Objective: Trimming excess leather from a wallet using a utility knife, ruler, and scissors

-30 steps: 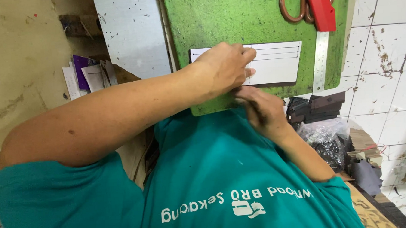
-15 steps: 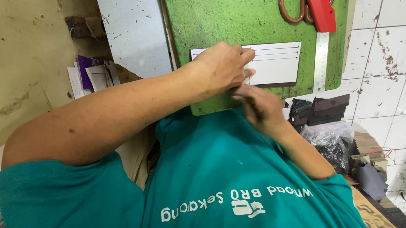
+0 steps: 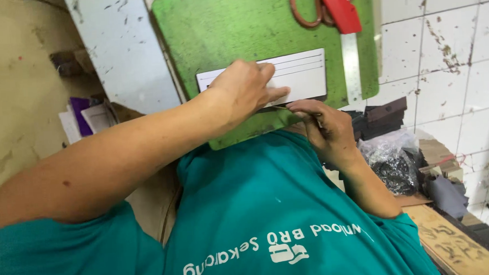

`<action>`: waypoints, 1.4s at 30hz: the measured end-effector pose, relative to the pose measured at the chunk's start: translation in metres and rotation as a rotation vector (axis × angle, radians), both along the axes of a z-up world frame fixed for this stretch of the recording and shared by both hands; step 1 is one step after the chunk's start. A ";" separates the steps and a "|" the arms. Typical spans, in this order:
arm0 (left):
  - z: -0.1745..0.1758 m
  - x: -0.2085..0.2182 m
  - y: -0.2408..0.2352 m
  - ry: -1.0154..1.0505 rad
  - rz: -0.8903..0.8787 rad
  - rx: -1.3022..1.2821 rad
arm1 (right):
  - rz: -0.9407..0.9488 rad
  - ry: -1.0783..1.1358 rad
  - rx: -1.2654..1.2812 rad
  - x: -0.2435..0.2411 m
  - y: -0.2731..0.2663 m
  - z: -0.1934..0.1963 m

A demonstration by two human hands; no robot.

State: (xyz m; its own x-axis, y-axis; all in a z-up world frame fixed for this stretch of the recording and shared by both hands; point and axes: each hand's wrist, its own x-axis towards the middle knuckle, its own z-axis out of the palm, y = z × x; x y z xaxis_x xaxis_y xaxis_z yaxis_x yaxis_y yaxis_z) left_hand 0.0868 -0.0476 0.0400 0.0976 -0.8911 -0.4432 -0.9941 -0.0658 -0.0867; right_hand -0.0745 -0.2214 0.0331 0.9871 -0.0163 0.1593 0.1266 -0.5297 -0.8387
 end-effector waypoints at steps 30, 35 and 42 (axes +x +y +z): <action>-0.009 -0.016 -0.048 -0.071 0.003 0.278 | -0.294 -0.011 -0.104 -0.021 -0.050 0.001; -0.003 -0.015 -0.054 -0.083 -0.024 0.279 | -0.320 -0.019 -0.149 -0.021 -0.049 0.003; -0.011 -0.016 -0.062 -0.021 0.030 0.282 | -0.339 -0.021 -0.151 -0.022 -0.056 -0.001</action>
State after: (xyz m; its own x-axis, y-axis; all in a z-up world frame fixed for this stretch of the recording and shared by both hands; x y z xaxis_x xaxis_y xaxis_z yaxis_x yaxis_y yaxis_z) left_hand 0.0713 -0.1100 0.0289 0.1336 -0.7295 -0.6708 -0.9899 -0.0652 -0.1263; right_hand -0.0963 -0.2777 0.0323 0.9260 -0.3166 0.2055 -0.0607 -0.6623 -0.7468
